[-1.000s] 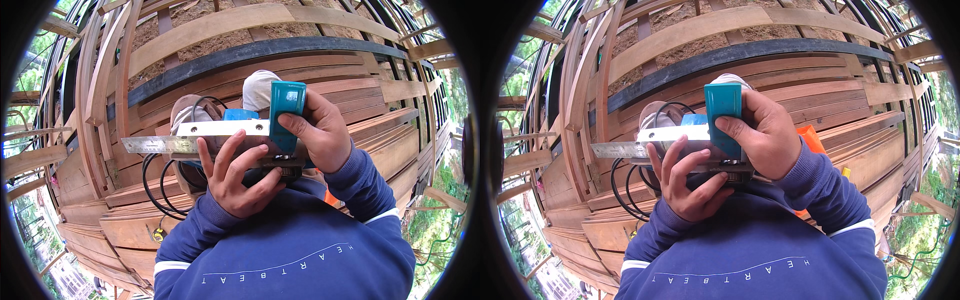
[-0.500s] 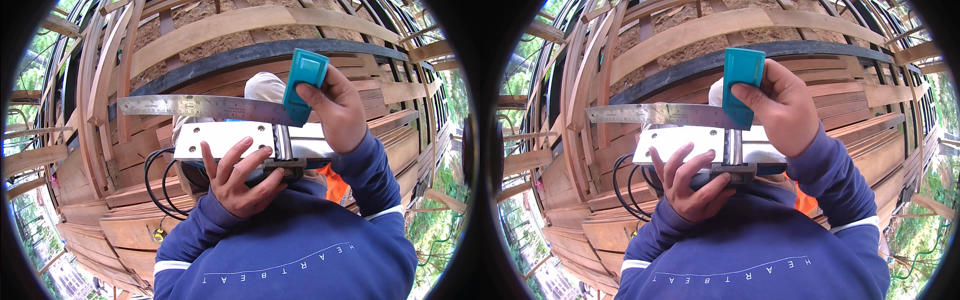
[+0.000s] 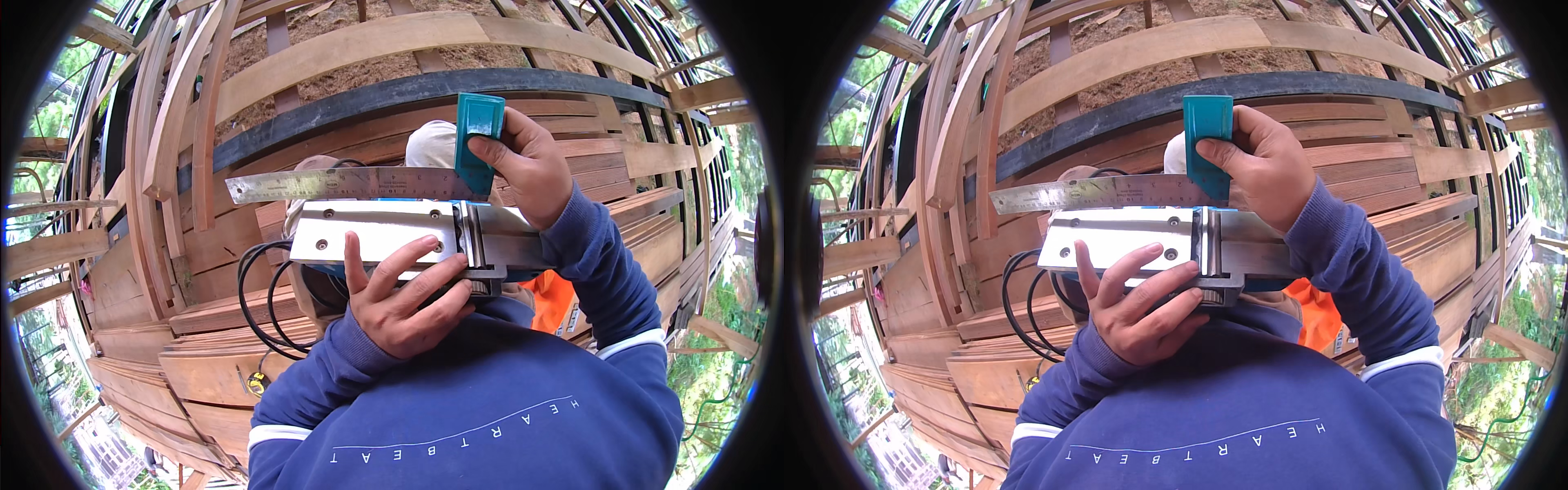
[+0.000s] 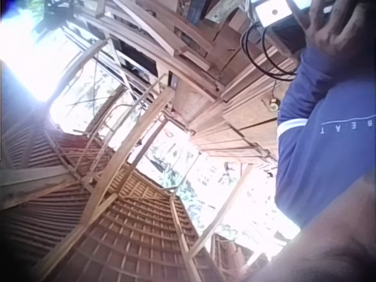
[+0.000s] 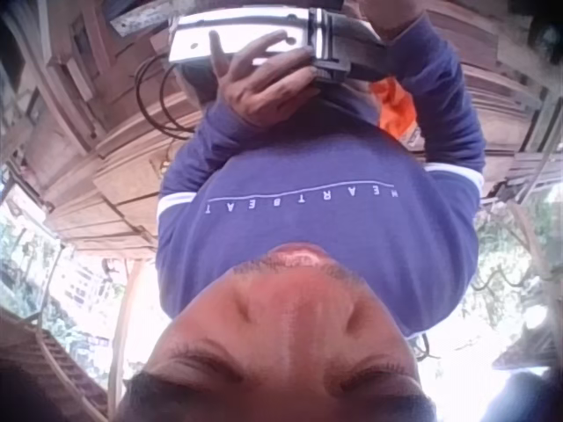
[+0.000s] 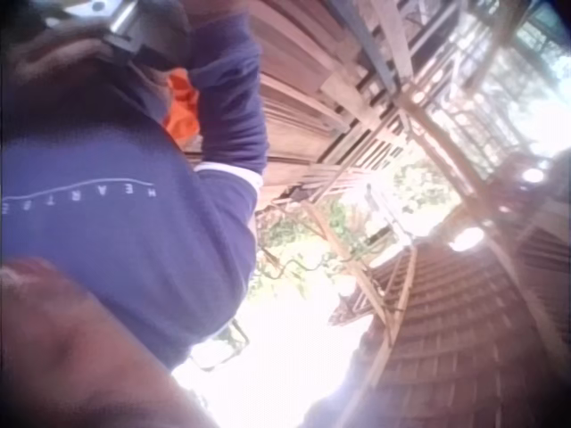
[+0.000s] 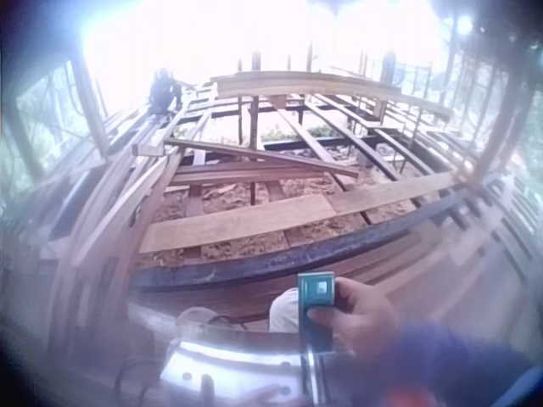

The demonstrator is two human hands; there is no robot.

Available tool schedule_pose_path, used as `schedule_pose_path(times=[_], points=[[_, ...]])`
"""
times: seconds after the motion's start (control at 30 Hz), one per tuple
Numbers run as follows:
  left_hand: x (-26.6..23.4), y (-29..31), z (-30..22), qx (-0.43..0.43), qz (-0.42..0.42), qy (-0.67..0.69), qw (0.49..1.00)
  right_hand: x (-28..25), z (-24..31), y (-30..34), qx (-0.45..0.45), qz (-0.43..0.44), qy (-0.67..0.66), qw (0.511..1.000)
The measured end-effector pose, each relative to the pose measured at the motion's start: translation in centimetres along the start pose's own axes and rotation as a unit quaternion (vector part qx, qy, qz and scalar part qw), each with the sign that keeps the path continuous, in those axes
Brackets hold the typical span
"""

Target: The person uses a metal ruler to check the alignment of blades on the underside of a portable electric planer and uses a hex key to loosen or tighten screws on the cutter head.

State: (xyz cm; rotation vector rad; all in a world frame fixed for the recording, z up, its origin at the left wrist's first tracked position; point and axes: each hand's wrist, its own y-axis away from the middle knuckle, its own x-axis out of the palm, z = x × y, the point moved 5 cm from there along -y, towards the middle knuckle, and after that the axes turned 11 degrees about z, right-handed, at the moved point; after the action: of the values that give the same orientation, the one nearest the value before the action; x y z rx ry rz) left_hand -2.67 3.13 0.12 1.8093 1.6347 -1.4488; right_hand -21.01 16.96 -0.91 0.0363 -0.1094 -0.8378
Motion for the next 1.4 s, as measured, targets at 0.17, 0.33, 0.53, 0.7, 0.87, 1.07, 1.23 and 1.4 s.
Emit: schedule_pose_path(times=[0.17, 0.33, 0.53, 0.7, 0.87, 1.07, 1.23, 1.4], points=[[-0.03, 0.02, -0.03, 0.002, 0.003, -0.001, 1.000, 0.03, -0.27, 0.03, 0.015, 0.003, 0.001, 1.000], [0.10, 0.03, -0.11, 0.003, 0.003, 0.002, 1.000, -0.08, -0.49, 0.18, 0.027, 0.004, 0.025, 0.999], [0.08, -0.06, -0.32, 0.002, 0.009, 0.001, 1.000, 0.02, -0.46, 0.43, 0.023, 0.002, 0.015, 1.000], [0.05, -0.08, -0.48, -0.017, 0.006, -0.007, 1.000, 0.17, -0.30, 0.58, 0.029, 0.002, 0.016, 0.999], [0.04, -0.14, -0.46, 0.000, 0.016, 0.002, 1.000, 0.16, -0.35, 0.54, 0.027, 0.000, 0.029, 0.999], [0.15, -0.03, -0.41, 0.000, 0.020, 0.009, 1.000, 0.19, -0.41, 0.64, 0.032, -0.001, 0.022, 0.999], [0.11, 0.04, -0.49, -0.002, 0.021, 0.007, 1.000, 0.20, -0.53, 0.74, 0.031, 0.002, 0.017, 0.999], [0.14, 0.08, -0.50, -0.004, 0.026, 0.009, 1.000, 0.25, -0.66, 0.79, 0.028, 0.005, -0.013, 1.000]])
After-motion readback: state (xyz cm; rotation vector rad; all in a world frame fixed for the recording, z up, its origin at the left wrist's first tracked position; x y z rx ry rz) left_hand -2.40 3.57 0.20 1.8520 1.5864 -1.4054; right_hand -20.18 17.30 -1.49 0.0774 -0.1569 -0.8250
